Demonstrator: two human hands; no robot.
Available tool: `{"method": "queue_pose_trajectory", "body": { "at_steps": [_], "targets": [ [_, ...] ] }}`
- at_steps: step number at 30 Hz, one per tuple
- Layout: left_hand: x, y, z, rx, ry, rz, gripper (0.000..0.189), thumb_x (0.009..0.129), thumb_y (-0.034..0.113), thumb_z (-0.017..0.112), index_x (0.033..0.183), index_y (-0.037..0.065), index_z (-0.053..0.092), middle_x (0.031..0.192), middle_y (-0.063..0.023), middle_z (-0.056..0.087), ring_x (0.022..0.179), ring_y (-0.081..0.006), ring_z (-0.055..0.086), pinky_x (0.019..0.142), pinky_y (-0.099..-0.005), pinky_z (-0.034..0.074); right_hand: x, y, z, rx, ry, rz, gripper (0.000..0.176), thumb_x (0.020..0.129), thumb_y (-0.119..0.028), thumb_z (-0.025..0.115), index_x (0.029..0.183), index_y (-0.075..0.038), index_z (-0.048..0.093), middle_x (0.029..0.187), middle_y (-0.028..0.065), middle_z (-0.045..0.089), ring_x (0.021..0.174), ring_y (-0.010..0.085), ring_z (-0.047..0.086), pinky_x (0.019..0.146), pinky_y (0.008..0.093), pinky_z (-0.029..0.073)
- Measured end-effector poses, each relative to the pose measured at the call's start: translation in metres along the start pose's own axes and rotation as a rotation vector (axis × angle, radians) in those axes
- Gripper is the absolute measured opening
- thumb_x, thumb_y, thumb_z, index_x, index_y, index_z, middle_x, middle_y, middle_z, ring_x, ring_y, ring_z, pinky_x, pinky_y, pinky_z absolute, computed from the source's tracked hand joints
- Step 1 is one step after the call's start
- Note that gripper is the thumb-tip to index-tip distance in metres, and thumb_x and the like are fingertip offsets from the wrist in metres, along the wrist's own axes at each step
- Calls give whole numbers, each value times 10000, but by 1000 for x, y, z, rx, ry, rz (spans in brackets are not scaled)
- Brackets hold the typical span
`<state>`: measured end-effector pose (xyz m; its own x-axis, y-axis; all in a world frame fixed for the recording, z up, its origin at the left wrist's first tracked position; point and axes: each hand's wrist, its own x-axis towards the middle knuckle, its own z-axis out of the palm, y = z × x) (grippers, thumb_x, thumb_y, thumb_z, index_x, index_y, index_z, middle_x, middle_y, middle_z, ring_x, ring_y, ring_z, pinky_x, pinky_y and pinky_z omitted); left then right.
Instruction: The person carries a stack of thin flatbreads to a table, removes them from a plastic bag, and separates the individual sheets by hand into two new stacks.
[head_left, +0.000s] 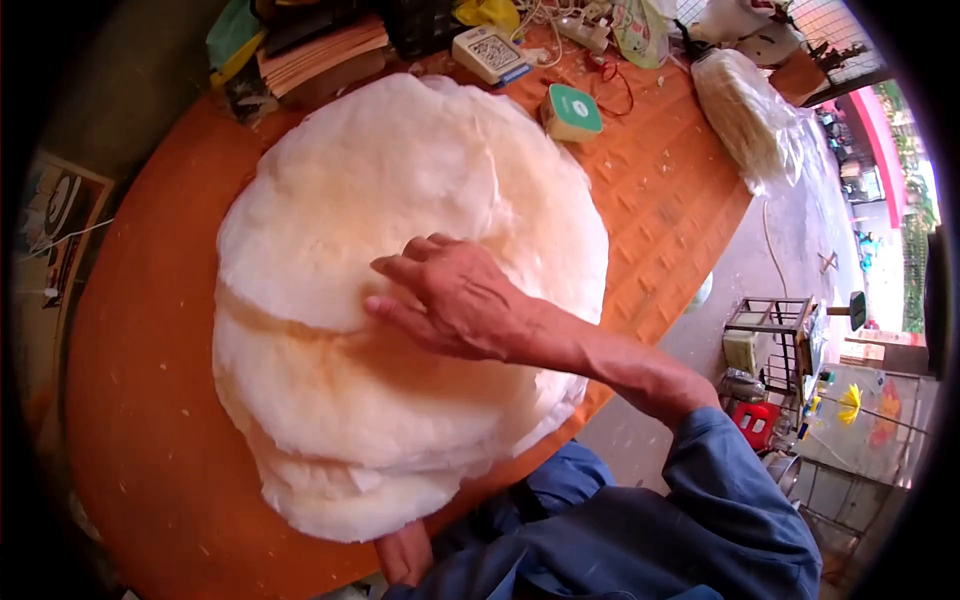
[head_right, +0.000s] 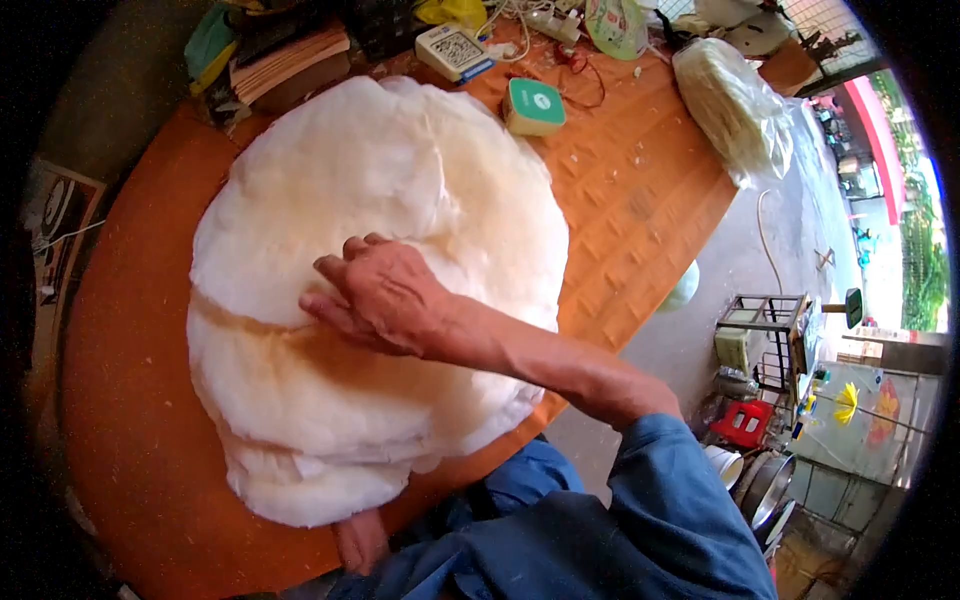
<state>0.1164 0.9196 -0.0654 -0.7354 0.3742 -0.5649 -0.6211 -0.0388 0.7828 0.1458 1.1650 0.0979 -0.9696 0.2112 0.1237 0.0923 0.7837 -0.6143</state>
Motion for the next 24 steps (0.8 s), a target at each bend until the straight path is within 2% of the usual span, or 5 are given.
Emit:
{"method": "queue_pose_trajectory", "body": {
  "at_steps": [5,6,11,19,24],
  "targets": [
    [9,1,-5,74,24,-4,436,926,268,583,1276,12,537,1192,-185,609,1007,-242,572,820,-327,457,10,7,15,-128,61,19,456,852,-386,631,1094,1,628,865,193,605,838,351,586,693,464,477],
    [9,1,-6,83,32,-10,435,925,267,585,1274,12,540,1194,-187,608,1012,-244,571,826,-330,456,9,5,22,-133,41,41,565,853,-479,592,1176,-15,595,1049,244,559,981,401,539,790,510,448],
    [14,2,-8,135,53,1,427,919,261,596,1262,11,553,1201,-193,605,1037,-256,567,854,-340,451,-3,-5,50,-109,131,-9,726,895,-605,448,1325,-22,483,1308,362,358,1200,562,342,989,668,256],
    [15,17,-2,199,55,77,414,909,251,614,1244,10,574,1212,-203,600,1077,-274,562,899,-357,444,-36,-39,23,-53,125,-25,760,919,-632,369,1442,-80,374,1473,366,212,1355,593,165,1063,693,142],
    [6,71,12,274,-21,282,406,904,245,625,1232,9,588,1220,-209,597,1102,-285,558,927,-367,440,-56,-99,-1,84,246,-117,789,923,-640,359,1460,-61,350,1521,355,118,1411,561,44,1100,657,47]
  ]
}}
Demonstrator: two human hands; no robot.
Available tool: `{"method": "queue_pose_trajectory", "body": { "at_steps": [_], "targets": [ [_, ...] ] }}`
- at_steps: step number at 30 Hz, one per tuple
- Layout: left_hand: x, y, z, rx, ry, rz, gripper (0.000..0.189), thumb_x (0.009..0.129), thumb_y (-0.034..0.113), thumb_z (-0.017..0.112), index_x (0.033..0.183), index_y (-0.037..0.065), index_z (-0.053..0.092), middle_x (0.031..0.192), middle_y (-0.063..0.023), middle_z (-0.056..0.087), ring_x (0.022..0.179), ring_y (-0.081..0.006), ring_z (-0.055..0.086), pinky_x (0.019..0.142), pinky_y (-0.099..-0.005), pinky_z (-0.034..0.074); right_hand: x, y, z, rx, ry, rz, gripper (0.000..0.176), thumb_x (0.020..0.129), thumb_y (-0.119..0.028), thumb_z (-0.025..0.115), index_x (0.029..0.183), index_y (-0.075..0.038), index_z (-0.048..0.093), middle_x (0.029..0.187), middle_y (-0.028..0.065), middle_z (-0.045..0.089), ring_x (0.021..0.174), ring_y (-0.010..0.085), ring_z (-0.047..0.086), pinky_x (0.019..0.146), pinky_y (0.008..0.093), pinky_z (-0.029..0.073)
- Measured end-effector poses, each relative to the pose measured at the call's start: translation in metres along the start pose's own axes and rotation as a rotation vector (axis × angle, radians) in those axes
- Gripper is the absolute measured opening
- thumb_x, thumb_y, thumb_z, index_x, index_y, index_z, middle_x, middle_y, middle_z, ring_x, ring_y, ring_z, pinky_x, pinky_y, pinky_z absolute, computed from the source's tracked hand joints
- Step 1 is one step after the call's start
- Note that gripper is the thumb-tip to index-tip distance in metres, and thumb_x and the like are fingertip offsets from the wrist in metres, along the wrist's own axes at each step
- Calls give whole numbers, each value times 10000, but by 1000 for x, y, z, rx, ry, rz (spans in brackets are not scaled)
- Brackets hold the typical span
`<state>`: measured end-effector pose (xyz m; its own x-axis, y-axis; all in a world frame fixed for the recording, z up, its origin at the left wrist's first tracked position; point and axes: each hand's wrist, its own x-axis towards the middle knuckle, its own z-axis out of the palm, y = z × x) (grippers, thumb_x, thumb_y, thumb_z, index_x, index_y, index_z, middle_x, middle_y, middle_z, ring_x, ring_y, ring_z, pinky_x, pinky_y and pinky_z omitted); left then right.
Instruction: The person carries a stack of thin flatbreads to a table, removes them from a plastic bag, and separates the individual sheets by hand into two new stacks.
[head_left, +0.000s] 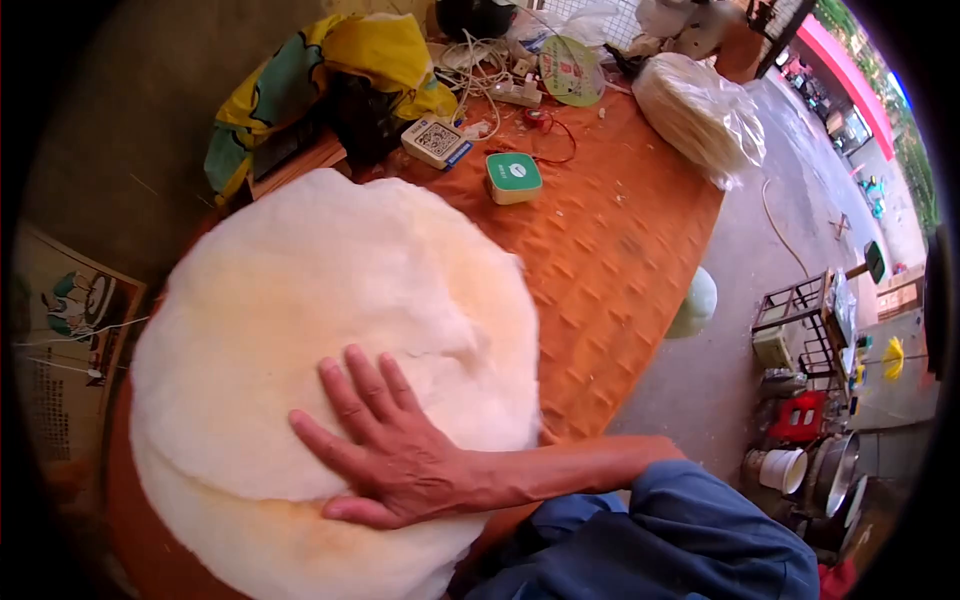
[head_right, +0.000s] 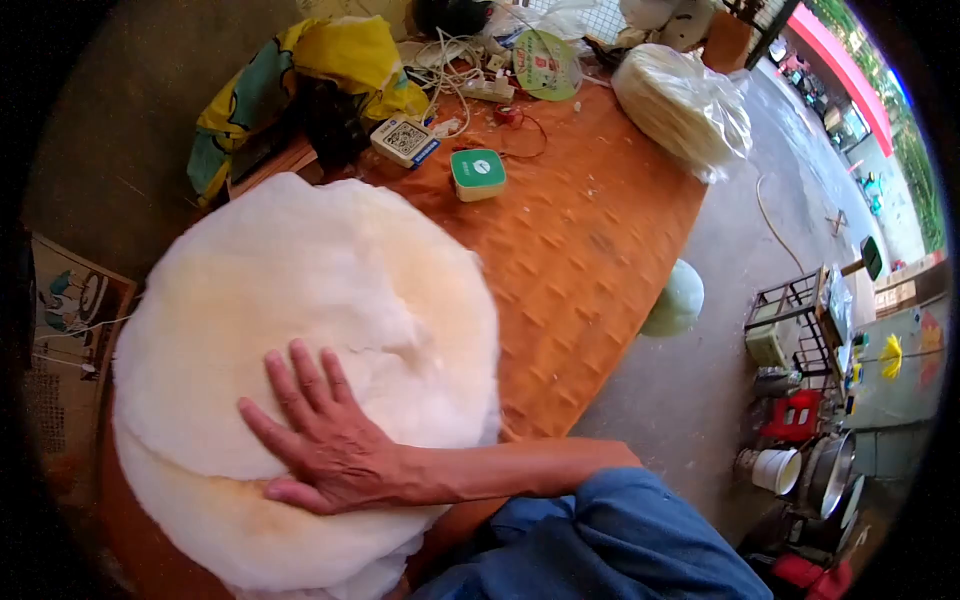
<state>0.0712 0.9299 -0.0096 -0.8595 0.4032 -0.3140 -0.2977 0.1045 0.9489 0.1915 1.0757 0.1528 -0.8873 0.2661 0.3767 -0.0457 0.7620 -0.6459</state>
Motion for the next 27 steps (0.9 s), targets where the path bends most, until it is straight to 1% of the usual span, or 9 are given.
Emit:
{"method": "queue_pose_trajectory", "body": {
  "at_steps": [7,11,12,13,17,21,22,24,27],
  "targets": [
    [-22,158,22,150,-154,479,395,895,237,641,1216,8,606,1230,-218,593,1138,-301,553,967,-382,433,30,-63,-2,407,304,-214,826,896,-608,444,1489,-53,296,1518,367,109,1396,577,67,1105,651,77],
    [-54,219,50,296,-295,689,389,891,232,650,1207,8,617,1235,-223,590,1158,-310,550,989,-391,430,47,-50,12,788,421,-152,605,977,-372,458,1477,-59,326,1513,284,263,1401,428,266,1121,482,252],
    [-60,224,58,350,-335,716,387,890,231,652,1205,8,619,1237,-224,589,1163,-312,549,995,-393,429,42,-12,31,1088,286,-297,590,965,-329,502,1457,-41,348,1494,197,333,1407,335,279,1126,427,263],
    [-64,221,66,415,-376,730,386,888,230,654,1202,8,622,1238,-225,589,1168,-314,549,1000,-395,428,26,15,33,1279,155,-241,576,968,-344,494,1439,-38,367,1464,196,363,1374,327,315,1106,423,287],
    [-74,153,73,852,-509,664,380,884,225,663,1193,7,633,1244,-230,586,1188,-323,546,1023,-403,425,-110,137,14,1690,82,695,544,978,-406,463,1367,-26,444,1346,189,483,1238,293,459,1027,407,384],
    [-103,52,53,1314,-423,680,478,824,185,673,1258,3,587,1337,-272,495,1265,-419,455,1056,-453,382,-241,187,-49,1529,404,1070,555,988,-467,433,1295,-13,521,1227,182,603,1103,260,603,949,391,481],
    [-113,39,47,1354,-398,720,483,817,166,673,1264,4,583,1349,-265,489,1268,-415,456,1051,-448,389,-249,166,-73,1348,610,1192,626,1001,-514,337,1285,14,518,1089,203,647,1017,268,637,899,390,507],
    [-129,27,41,1391,-361,782,480,805,129,667,1256,-7,577,1374,-250,471,1271,-420,455,1042,-452,398,-278,166,-95,1005,605,1131,461,1009,-384,427,1194,14,572,938,145,669,856,225,651,788,337,535],
    [-135,13,25,1182,-319,712,433,803,108,666,1209,-24,595,1349,-236,498,1263,-409,465,1042,-449,397,-270,150,-109,691,644,977,291,961,-242,581,1133,-9,610,922,102,672,843,170,640,736,301,527]
  ]
}}
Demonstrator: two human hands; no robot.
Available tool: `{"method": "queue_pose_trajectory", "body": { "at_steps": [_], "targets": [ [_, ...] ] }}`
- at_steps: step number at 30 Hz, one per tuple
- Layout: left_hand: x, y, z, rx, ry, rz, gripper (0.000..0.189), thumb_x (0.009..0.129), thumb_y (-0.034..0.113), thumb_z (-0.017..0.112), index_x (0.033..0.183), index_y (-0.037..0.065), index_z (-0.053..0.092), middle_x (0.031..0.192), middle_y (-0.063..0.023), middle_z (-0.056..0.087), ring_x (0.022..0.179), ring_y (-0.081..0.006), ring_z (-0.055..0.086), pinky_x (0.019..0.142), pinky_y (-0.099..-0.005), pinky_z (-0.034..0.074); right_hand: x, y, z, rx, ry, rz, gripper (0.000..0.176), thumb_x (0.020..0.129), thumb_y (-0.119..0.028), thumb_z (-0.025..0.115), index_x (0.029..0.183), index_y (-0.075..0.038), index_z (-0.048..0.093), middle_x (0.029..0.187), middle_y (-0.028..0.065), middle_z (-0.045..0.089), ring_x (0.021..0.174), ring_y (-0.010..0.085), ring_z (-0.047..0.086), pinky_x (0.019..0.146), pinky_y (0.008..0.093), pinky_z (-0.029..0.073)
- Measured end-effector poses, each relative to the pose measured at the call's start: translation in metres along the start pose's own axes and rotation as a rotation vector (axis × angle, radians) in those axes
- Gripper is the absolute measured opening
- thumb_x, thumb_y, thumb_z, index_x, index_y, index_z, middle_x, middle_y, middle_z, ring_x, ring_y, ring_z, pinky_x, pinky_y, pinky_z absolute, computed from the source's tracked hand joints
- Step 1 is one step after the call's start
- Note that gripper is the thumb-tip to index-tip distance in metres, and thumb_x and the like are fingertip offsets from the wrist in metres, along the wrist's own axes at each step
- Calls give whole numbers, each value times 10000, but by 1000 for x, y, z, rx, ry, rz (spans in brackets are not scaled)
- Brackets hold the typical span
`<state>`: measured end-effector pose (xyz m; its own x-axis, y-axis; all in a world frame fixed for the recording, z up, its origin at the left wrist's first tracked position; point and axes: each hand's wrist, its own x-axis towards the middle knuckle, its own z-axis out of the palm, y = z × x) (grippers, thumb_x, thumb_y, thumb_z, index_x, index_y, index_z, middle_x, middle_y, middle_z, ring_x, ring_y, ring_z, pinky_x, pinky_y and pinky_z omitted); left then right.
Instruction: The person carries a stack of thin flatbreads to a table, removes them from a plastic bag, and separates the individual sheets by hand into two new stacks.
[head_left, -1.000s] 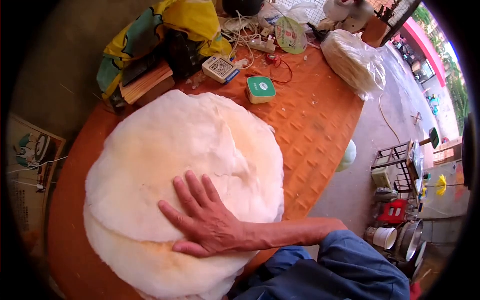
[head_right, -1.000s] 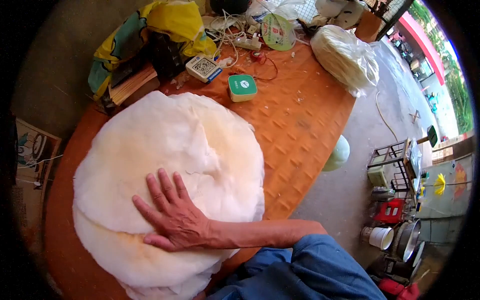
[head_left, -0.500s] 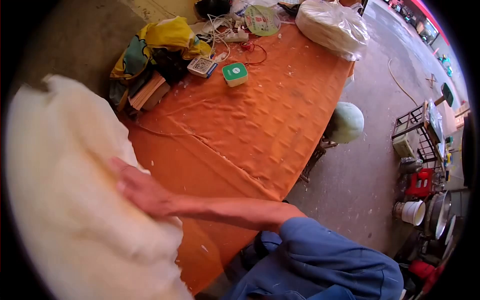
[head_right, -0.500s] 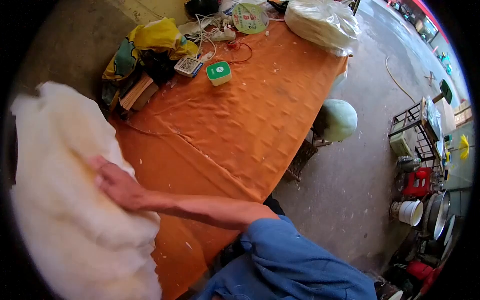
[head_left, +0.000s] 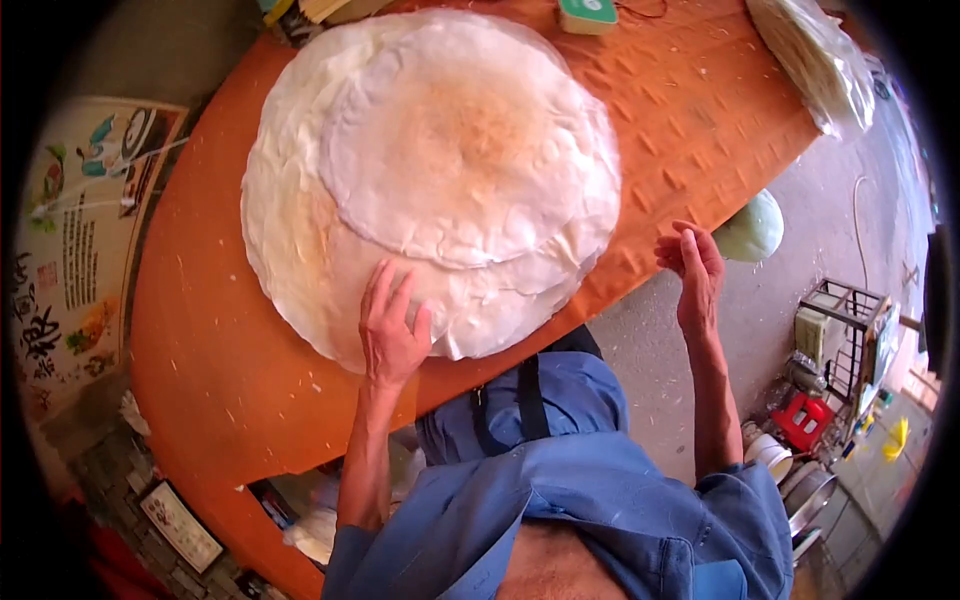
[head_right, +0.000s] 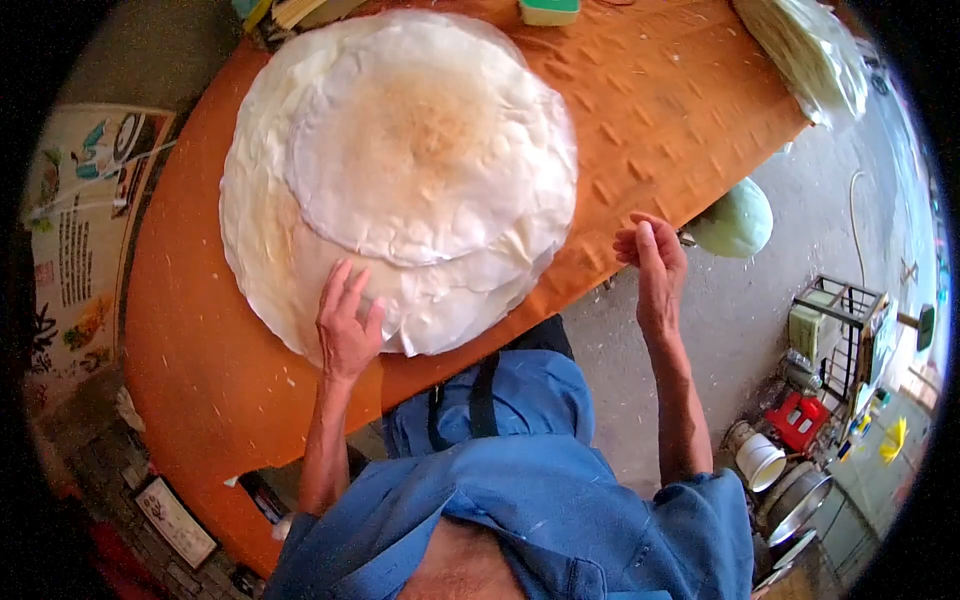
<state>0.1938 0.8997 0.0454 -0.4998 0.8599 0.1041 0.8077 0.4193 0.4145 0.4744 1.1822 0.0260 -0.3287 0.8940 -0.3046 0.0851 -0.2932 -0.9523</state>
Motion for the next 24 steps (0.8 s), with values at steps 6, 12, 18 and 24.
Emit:
{"method": "queue_pose_trajectory", "body": {
  "at_steps": [6,12,18,24],
  "targets": [
    [-6,-7,4,-3,26,-2,363,798,66,656,1148,-23,622,1325,-192,532,1264,-387,468,1034,-443,405,-28,-17,139,-810,-507,-851,502,681,-170,795,1142,-81,616,1124,147,598,1125,334,536,896,433,473],
    [-37,-26,-8,-123,1,47,330,790,68,644,1106,-28,644,1334,-212,522,1275,-383,465,1047,-441,398,-3,13,172,-1074,-493,-1217,292,731,-110,631,1021,-75,637,1000,101,596,979,285,577,816,392,476],
    [-33,-26,-20,-462,156,-78,244,864,103,640,1075,-20,645,1130,-163,640,1066,-318,615,921,-375,492,4,-88,220,-1054,-452,-1195,58,803,-41,597,856,-63,609,731,134,583,644,326,584,591,408,493],
    [-16,-37,-15,-1290,-14,-485,306,980,264,529,1146,15,590,1058,-90,641,973,-216,631,873,-358,504,-38,-228,271,-465,-454,-1269,63,836,-99,614,857,-41,628,747,130,615,648,272,601,573,376,484]
  ]
}}
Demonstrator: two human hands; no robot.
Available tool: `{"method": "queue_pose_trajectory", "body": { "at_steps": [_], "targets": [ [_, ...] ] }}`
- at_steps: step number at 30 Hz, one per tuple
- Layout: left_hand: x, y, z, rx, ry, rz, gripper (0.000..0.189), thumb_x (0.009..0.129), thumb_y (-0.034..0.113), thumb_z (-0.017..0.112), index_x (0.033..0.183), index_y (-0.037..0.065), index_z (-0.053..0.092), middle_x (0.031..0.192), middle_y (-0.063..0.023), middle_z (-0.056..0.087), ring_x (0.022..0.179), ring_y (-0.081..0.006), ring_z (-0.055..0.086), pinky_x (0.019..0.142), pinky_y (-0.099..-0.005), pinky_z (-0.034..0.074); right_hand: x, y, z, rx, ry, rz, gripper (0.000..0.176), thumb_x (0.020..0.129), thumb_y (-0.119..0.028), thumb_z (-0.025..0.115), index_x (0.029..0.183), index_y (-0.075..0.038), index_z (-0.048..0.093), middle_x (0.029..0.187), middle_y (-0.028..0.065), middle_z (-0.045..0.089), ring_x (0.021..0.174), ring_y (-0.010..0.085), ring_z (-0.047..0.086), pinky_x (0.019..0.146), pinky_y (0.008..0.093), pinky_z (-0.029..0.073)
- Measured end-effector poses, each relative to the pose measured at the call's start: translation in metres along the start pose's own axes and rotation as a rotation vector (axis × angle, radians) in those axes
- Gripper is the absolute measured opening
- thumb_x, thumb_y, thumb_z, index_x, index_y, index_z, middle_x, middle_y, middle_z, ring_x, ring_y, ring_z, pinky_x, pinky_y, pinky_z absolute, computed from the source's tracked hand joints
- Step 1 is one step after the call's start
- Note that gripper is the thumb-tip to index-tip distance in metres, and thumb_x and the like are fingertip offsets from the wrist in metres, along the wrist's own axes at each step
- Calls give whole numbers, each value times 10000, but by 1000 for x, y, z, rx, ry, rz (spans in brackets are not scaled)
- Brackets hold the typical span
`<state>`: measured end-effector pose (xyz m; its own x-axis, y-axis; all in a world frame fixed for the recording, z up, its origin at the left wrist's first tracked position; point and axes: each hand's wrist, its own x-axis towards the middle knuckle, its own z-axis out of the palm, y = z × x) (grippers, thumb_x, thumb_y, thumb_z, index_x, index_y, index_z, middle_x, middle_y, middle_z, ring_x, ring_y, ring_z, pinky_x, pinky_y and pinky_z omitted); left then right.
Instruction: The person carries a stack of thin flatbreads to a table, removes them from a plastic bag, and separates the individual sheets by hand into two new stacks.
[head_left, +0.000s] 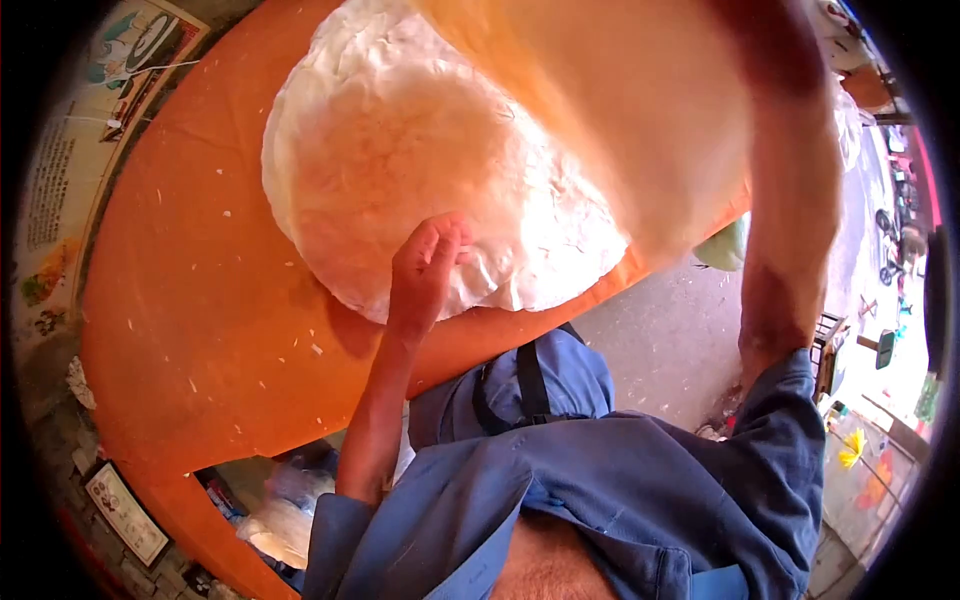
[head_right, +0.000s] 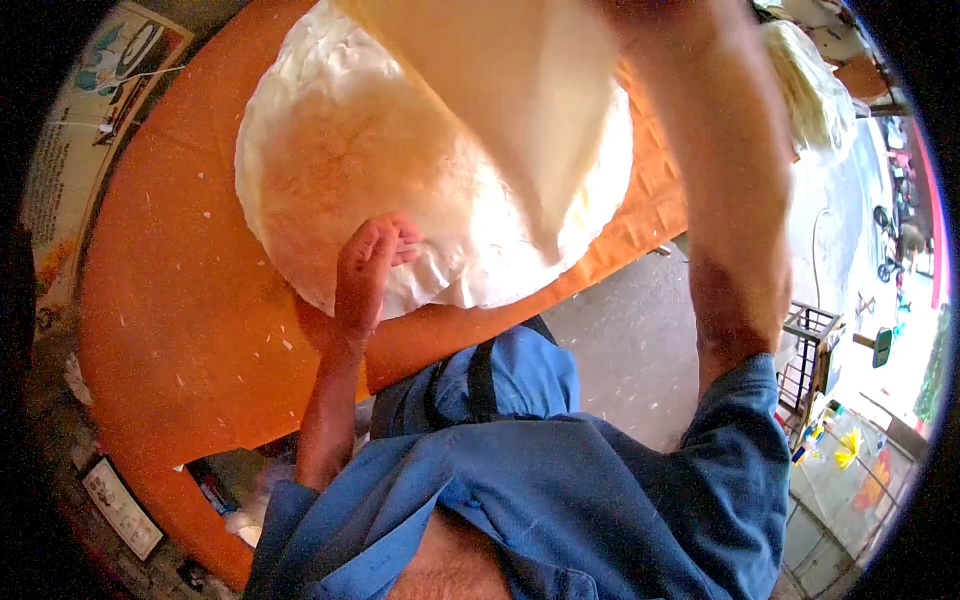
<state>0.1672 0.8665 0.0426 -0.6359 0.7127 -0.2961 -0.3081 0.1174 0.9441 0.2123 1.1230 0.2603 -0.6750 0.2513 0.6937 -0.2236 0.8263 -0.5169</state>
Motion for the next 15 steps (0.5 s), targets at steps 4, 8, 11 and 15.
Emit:
{"method": "queue_pose_trajectory", "body": {
  "at_steps": [4,8,11,15],
  "targets": [
    [-11,-9,-15,-714,18,-51,425,994,296,433,1314,23,499,1250,-135,578,1144,-259,564,987,-426,456,-12,-2,-17,356,127,356,122,870,-112,629,931,-10,653,816,83,642,706,192,611,633,313,498],
    [-14,-8,-16,-970,7,40,514,992,434,376,1418,149,423,1379,-66,526,1253,-267,508,1030,-480,423,-98,61,-8,487,209,906,183,903,-126,644,1004,22,679,886,36,670,764,112,621,693,250,511],
    [-4,-15,-23,-1167,-166,-23,567,1008,481,361,1424,100,408,1393,-80,506,1273,-288,489,1010,-446,439,-194,124,6,138,-236,1154,355,900,-203,657,1164,28,608,975,84,681,767,132,636,693,253,507],
    [-2,-3,-7,-868,55,-58,583,998,503,401,1403,84,415,1362,-80,523,1207,-230,533,965,-395,466,-195,50,51,-408,-159,524,552,742,-267,809,1188,-20,596,1060,201,641,971,341,638,827,404,512]
  ]
}}
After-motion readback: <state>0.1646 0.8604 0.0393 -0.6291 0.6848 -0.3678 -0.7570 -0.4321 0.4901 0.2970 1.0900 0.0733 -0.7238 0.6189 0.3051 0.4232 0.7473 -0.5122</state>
